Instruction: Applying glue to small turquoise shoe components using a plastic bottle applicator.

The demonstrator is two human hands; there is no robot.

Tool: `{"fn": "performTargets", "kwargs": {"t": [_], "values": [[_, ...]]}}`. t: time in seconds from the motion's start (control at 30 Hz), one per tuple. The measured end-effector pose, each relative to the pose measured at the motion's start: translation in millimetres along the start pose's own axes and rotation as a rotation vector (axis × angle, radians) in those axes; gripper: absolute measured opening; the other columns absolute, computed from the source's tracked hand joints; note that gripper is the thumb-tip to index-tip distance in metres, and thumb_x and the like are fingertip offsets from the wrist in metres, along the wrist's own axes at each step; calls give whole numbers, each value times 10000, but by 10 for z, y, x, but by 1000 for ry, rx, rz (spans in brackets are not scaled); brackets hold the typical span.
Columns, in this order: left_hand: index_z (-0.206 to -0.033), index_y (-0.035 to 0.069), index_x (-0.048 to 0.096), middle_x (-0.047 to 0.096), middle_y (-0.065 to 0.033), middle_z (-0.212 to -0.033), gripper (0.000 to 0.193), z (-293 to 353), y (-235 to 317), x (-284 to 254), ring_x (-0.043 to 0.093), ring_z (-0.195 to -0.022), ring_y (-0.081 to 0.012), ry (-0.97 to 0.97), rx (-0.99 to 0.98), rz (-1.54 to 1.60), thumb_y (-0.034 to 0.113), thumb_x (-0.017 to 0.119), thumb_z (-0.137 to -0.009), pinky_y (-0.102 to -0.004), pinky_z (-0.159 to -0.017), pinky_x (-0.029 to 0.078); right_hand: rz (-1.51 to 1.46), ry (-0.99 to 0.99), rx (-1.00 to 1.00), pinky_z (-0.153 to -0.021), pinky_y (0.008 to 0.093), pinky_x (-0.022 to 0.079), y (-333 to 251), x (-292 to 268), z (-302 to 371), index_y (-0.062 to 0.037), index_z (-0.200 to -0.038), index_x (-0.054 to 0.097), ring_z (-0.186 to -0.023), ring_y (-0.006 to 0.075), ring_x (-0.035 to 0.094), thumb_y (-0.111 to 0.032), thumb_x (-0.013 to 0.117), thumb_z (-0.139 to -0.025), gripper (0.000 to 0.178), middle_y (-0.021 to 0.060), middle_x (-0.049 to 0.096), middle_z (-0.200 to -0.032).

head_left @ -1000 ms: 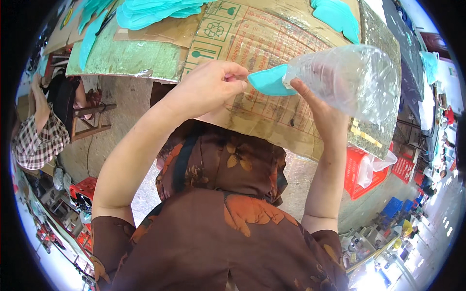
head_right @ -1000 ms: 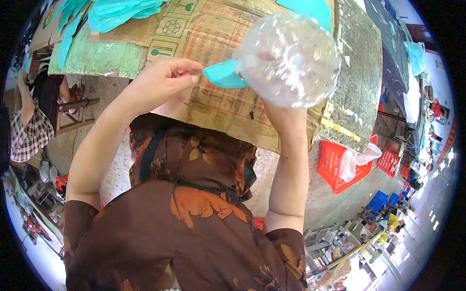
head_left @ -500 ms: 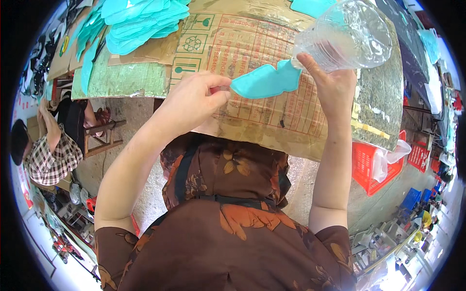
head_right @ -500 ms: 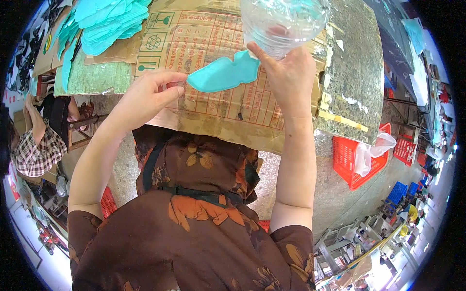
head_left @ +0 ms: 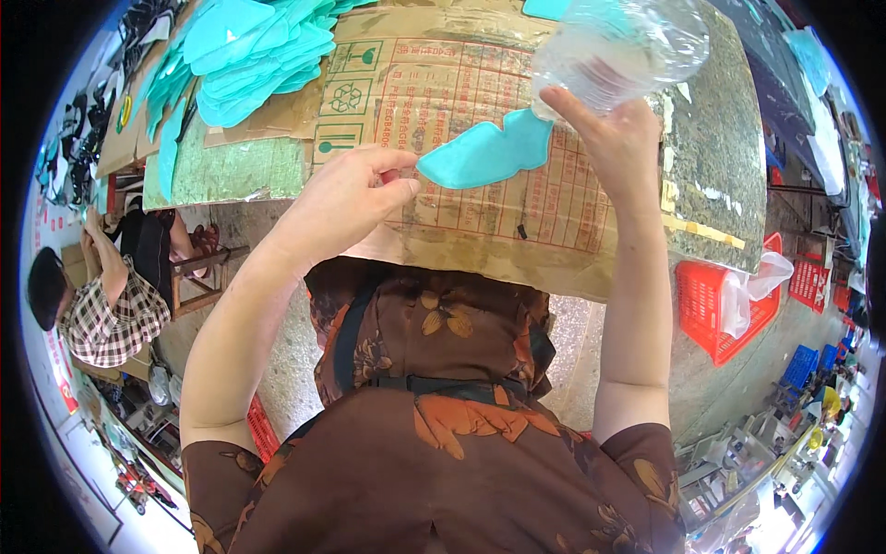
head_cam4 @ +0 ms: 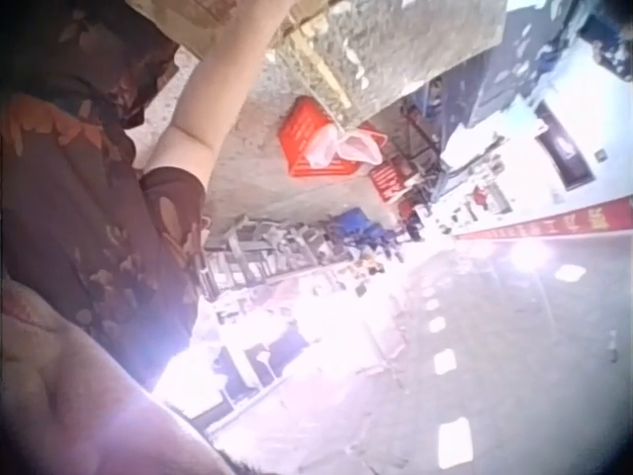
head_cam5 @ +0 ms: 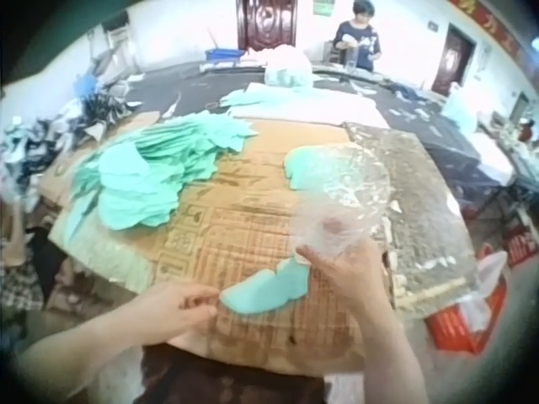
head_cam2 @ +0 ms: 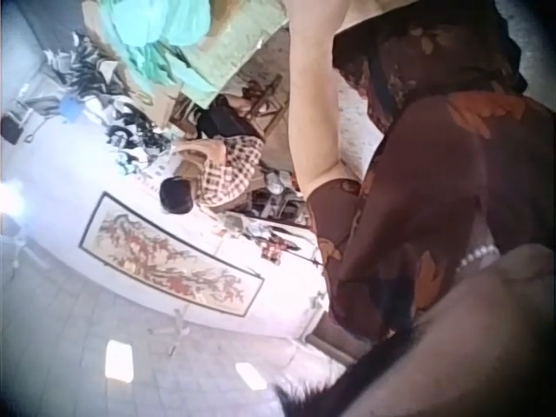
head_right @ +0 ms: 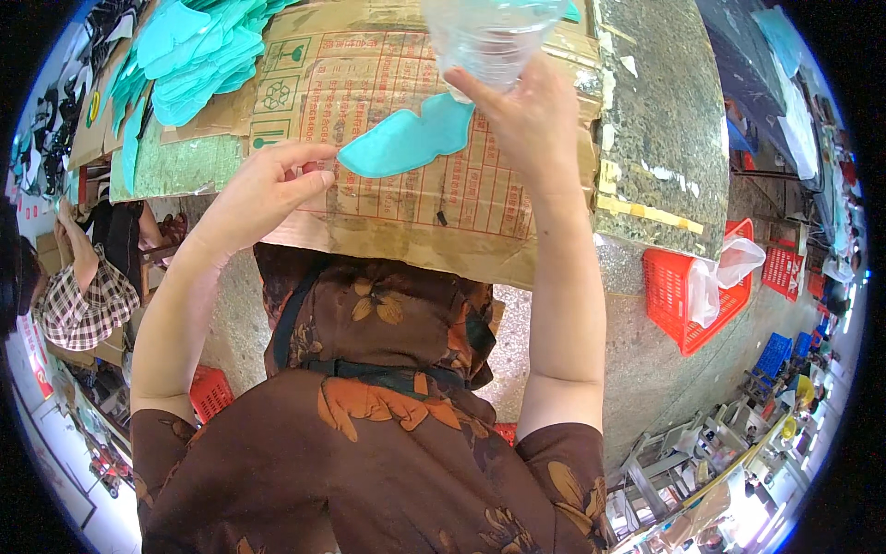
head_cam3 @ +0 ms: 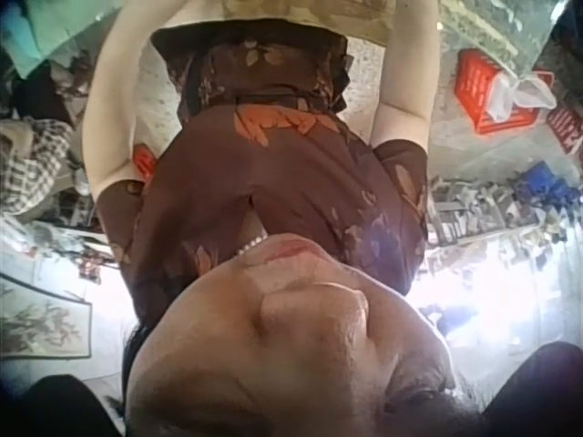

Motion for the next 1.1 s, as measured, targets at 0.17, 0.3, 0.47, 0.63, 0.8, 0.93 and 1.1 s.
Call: {"fn": "performTargets", "kwargs": {"t": [0.17,0.3,0.47,0.63,0.8,0.93,1.1], "values": [[-1203,31,652,630,-97,-962,386,-18,34,0,545,-787,-162,-1,-4,-84,262,644,-894,-299,-718,456,-3,160,-209,-760,371,536,42,-65,-51,-34,-1051,687,-817,254,707,-278,815,-777,389,117,733,-942],[-1202,61,653,607,-57,-898,359,-7,-1,-1,525,-753,-136,17,-12,-52,239,653,-890,-286,-697,451,-89,214,-114,-785,370,531,69,-311,-4,-67,-1092,678,-856,270,693,-266,820,-769,405,121,723,-966],[-1154,87,647,531,17,-809,289,-31,-76,6,469,-715,-83,22,-55,8,204,660,-890,-252,-657,423,66,94,-213,-807,316,521,-165,-144,61,-12,-1096,661,-896,200,689,-204,841,-760,427,134,721,-969],[-1118,63,654,597,-50,-853,297,-53,-2,-66,538,-753,-148,27,-79,8,240,642,-880,-296,-692,451,-118,206,-112,-813,325,518,105,-425,22,5,-1078,657,-912,175,667,-198,844,-766,417,109,714,-997],[-1073,33,679,669,-131,-947,313,-81,-29,-82,621,-849,-223,60,-35,-59,265,620,-872,-341,-770,486,-241,91,48,-885,310,495,84,-381,262,-4,-1149,638,-1001,177,628,-207,837,-784,463,94,676,-1061],[-1119,29,686,666,-96,-983,321,-124,-83,-33,606,-837,-178,19,-38,-50,248,623,-892,-309,-765,483,-13,-65,-53,-887,321,492,7,-143,456,-38,-1142,646,-981,189,621,-211,853,-764,464,69,660,-1083],[-1177,34,678,655,-49,-966,330,-99,-53,-10,574,-780,-112,17,-58,-26,223,626,-911,-265,-728,475,-139,159,-82,-875,312,489,162,-481,481,-30,-1143,646,-990,171,606,-184,847,-768,452,65,654,-1085]]}}
Point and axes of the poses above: each hand's wrist, its own z-axis away from the middle knuckle, its own x-axis out of the palm, y = z × x, the point moved 10 cm from there along -z, towards the middle knuckle
